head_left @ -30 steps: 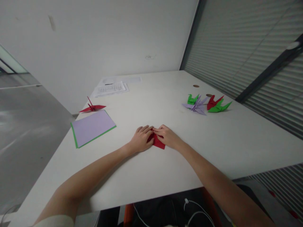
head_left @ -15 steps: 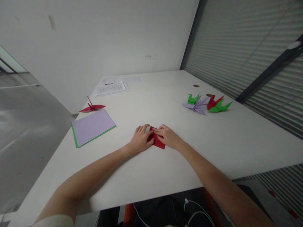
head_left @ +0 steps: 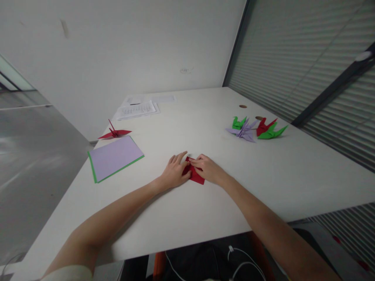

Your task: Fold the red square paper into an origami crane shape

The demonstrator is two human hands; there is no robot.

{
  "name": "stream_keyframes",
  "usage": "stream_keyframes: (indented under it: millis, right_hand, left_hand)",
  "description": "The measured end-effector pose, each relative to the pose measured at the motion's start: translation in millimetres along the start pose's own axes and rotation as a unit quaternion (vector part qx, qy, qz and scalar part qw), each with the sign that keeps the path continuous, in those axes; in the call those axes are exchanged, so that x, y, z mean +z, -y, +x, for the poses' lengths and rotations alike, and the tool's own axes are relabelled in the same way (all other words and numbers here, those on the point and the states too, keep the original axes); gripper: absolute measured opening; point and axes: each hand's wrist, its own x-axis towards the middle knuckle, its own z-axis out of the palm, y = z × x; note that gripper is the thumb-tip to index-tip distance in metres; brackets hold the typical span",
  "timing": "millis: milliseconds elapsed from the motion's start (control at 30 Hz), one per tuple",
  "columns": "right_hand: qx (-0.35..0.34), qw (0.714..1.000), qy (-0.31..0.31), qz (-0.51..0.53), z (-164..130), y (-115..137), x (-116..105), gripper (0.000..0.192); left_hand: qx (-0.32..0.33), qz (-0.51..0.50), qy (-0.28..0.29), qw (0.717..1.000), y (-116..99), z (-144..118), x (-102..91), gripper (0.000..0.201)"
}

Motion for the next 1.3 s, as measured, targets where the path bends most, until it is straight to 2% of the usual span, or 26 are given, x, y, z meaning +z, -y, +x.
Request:
stream_keyframes:
  millis: [133,467,700,967,1133,1300]
  right_hand:
    - [-0.009,1.0,-0.005,-0.004,0,-1,2,0.037]
    - [-0.013,1.0,0.002,-0.011,-1,-1,0,0.035]
    - [-0.006,1.0,0.004,-0.007,-1,2,-3,0.031]
    - [0.011,0.999,0.03,0.037,-2,3,-12,0.03]
    - [0.042,0.997,0.05,0.048,-6,-1,-21,0.024]
    - [0.04,0.997,0.063,0.032,-7,1,-23,0.024]
  left_hand:
    - [0.006,-0.009,0.024,1.0,1,2,0.8,0.028]
    - [-0.002,-0.008,0.022,1.0,5,1,5.2,0.035]
    - [0.001,-0.003,0.019,1.0,5,2,3.5,0.032]
    - [0.007,-0.003,0.038,0.999,4,2,1.8,0.031]
    - [-0.002,0.027,0.021,0.999,2,1,2.2,0.03]
    - [-0.017,0.037,0.015,0.999,1,1,2.7,0.029]
